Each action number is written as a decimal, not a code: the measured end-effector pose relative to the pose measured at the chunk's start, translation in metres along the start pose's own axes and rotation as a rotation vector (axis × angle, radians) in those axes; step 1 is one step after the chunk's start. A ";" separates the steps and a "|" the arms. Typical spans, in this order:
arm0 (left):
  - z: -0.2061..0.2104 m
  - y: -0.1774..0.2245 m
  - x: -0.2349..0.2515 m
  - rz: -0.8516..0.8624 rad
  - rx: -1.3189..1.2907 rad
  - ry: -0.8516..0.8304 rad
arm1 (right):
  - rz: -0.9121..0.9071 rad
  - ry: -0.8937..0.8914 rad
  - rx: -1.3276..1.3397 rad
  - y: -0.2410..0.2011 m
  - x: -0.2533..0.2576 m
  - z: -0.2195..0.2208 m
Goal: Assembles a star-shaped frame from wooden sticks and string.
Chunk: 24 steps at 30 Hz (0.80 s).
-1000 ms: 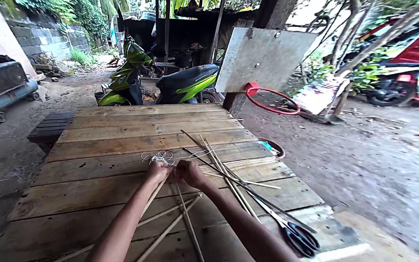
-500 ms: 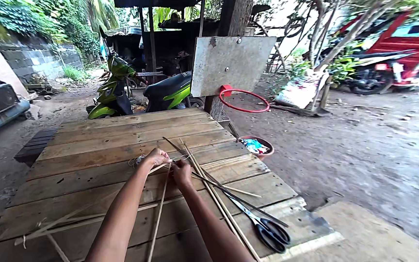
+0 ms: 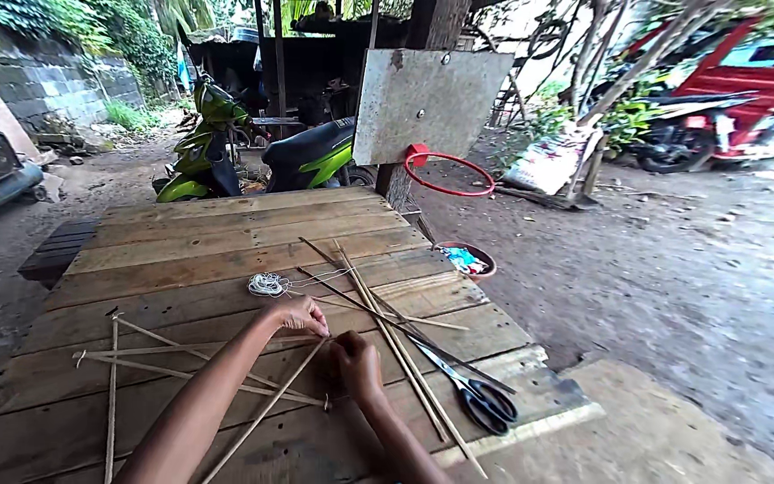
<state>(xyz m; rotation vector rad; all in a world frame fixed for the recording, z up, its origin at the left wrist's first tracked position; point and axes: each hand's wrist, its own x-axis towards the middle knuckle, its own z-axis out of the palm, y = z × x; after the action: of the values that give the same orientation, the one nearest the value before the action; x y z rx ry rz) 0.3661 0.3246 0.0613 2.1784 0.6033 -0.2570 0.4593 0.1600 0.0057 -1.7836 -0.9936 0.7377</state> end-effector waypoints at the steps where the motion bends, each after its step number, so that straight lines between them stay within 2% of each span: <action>1: 0.002 0.001 -0.003 -0.001 0.001 -0.012 | -0.017 0.005 -0.025 0.002 -0.003 0.000; 5: 0.005 0.006 -0.014 0.009 0.121 -0.013 | -0.052 0.013 -0.116 0.002 -0.009 0.004; 10: 0.013 0.014 -0.021 0.009 0.310 0.142 | -0.102 0.021 -0.289 -0.010 -0.018 0.006; 12: 0.023 0.015 -0.026 0.006 0.324 0.195 | -0.279 0.077 -0.359 -0.005 -0.020 0.009; 14: 0.035 0.017 -0.033 -0.009 0.314 0.258 | -0.568 0.149 -0.401 0.008 -0.011 0.010; 16: 0.047 0.020 -0.041 -0.042 0.303 0.317 | -0.687 0.090 -0.436 0.010 -0.002 0.002; 17: 0.053 0.022 -0.046 -0.058 0.300 0.344 | -0.657 0.014 -0.450 0.006 0.000 -0.003; 20: 0.071 0.029 -0.058 -0.101 0.289 0.447 | -0.392 -0.260 -0.466 -0.018 0.004 -0.021; 24: 0.095 0.032 -0.075 -0.188 0.229 0.578 | -0.305 -0.412 -0.469 -0.030 0.004 -0.025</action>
<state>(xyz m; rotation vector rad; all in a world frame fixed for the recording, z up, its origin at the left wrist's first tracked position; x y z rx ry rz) 0.3197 0.2083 0.0522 2.4243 1.1496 0.2318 0.4722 0.1600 0.0426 -1.8369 -1.7904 0.7312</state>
